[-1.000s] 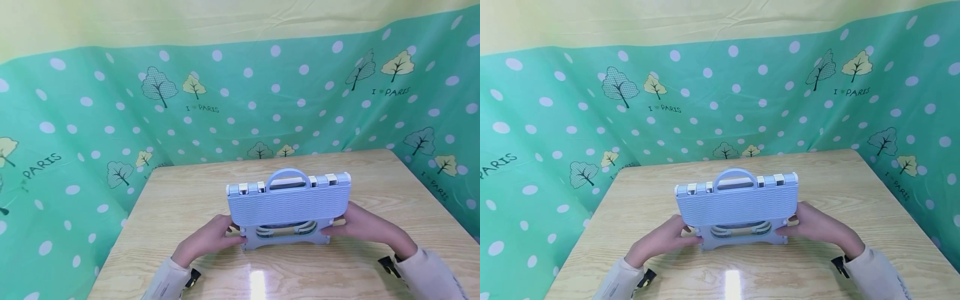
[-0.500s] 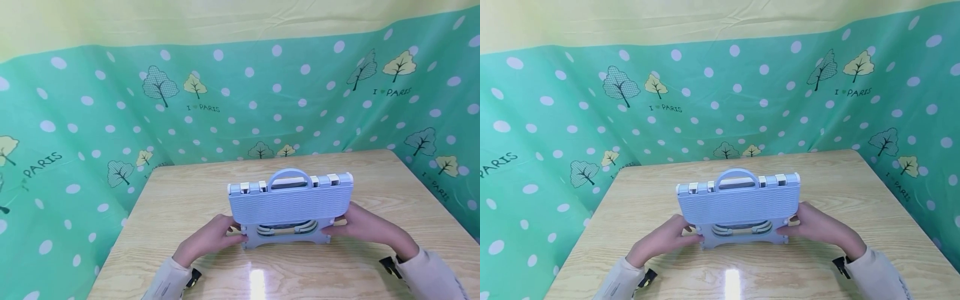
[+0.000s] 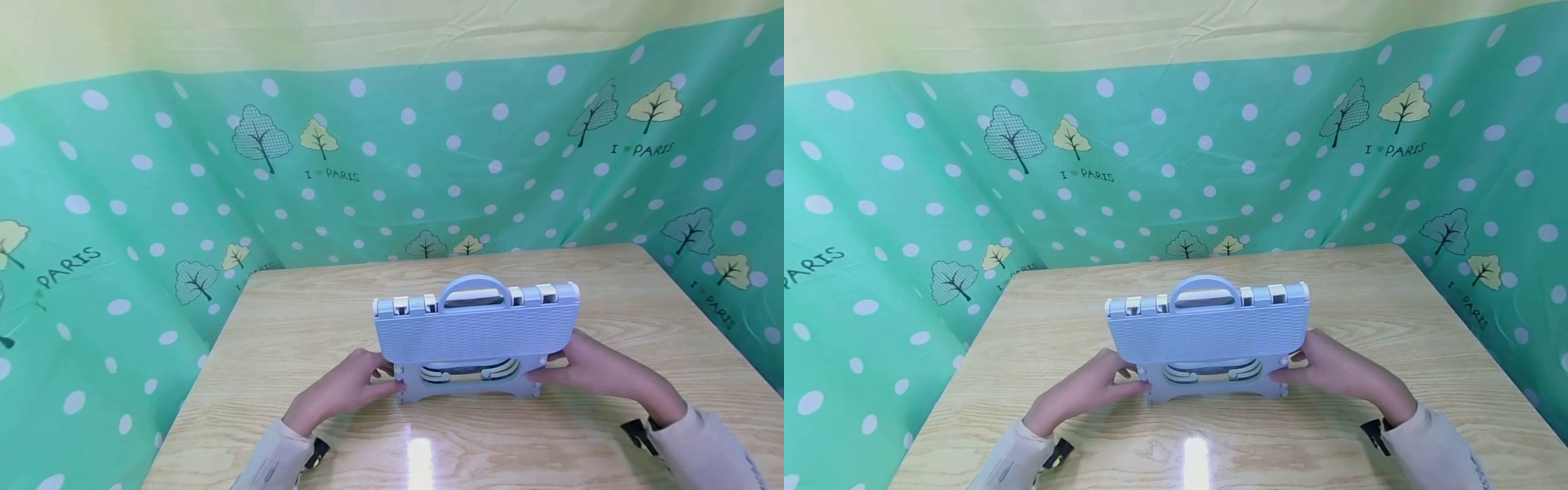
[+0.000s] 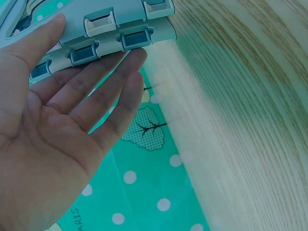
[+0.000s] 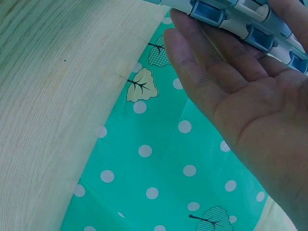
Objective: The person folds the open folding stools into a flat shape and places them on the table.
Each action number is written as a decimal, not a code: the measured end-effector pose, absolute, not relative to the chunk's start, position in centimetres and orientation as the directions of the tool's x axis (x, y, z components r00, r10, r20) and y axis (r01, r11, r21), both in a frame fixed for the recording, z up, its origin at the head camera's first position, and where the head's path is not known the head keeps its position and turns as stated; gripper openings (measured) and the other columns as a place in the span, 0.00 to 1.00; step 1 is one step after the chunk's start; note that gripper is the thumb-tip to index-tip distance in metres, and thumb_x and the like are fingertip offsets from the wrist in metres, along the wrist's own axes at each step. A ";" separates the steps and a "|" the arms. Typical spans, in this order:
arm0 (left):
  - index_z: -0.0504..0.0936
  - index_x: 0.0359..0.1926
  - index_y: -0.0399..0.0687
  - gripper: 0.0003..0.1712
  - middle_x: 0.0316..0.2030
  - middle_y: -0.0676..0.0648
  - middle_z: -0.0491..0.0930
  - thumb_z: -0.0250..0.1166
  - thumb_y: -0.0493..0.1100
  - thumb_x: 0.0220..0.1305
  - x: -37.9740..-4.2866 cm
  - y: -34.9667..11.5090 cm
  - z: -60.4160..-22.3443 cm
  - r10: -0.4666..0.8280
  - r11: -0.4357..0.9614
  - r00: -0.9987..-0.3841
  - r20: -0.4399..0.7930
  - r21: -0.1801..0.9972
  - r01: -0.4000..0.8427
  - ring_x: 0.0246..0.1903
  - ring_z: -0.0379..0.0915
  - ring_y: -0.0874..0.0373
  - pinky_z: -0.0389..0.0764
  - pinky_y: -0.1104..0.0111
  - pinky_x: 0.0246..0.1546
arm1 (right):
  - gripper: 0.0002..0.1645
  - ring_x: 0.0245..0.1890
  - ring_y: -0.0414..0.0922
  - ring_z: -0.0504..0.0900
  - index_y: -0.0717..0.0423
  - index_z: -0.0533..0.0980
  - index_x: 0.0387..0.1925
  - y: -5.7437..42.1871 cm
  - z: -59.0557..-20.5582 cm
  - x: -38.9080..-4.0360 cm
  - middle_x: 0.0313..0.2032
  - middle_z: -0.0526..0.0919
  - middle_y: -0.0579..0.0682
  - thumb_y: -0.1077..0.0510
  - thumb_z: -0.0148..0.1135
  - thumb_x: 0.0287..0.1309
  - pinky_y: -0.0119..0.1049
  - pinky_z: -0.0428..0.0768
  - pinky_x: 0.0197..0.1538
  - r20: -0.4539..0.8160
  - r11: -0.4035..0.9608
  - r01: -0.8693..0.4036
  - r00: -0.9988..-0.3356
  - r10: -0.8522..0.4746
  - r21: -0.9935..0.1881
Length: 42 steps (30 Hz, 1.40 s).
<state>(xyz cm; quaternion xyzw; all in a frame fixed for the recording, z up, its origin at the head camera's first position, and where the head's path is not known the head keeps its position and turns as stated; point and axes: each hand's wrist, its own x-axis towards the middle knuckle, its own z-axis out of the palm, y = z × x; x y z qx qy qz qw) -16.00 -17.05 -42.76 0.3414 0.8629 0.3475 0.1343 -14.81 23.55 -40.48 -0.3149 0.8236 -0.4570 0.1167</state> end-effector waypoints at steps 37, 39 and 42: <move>0.80 0.58 0.51 0.19 0.48 0.54 0.84 0.65 0.46 0.68 -15.9 -16.8 -42.7 0.677 0.519 -0.736 0.030 0.688 0.506 0.42 0.81 0.67 0.82 0.72 0.46 | 0.41 0.58 0.61 0.75 0.52 0.61 0.68 23.3 -39.9 -14.6 0.64 0.69 0.61 0.57 0.71 0.58 0.41 0.85 0.47 0.056 0.431 -0.370 -0.808 -0.587 -0.823; 0.80 0.58 0.51 0.19 0.48 0.54 0.85 0.65 0.46 0.68 -15.9 -16.8 -42.7 0.676 0.521 -0.737 0.028 0.688 0.504 0.42 0.81 0.67 0.82 0.72 0.46 | 0.40 0.57 0.61 0.75 0.53 0.61 0.68 23.3 -40.0 -14.6 0.63 0.70 0.62 0.57 0.71 0.59 0.41 0.85 0.47 0.055 0.433 -0.370 -0.808 -0.587 -0.822; 0.81 0.58 0.51 0.19 0.48 0.54 0.85 0.65 0.47 0.68 -15.8 -16.7 -42.7 0.671 0.528 -0.741 0.020 0.689 0.497 0.42 0.81 0.67 0.82 0.72 0.46 | 0.40 0.57 0.61 0.76 0.54 0.61 0.68 23.2 -40.1 -14.7 0.63 0.70 0.62 0.57 0.71 0.59 0.41 0.84 0.47 0.060 0.434 -0.375 -0.808 -0.586 -0.819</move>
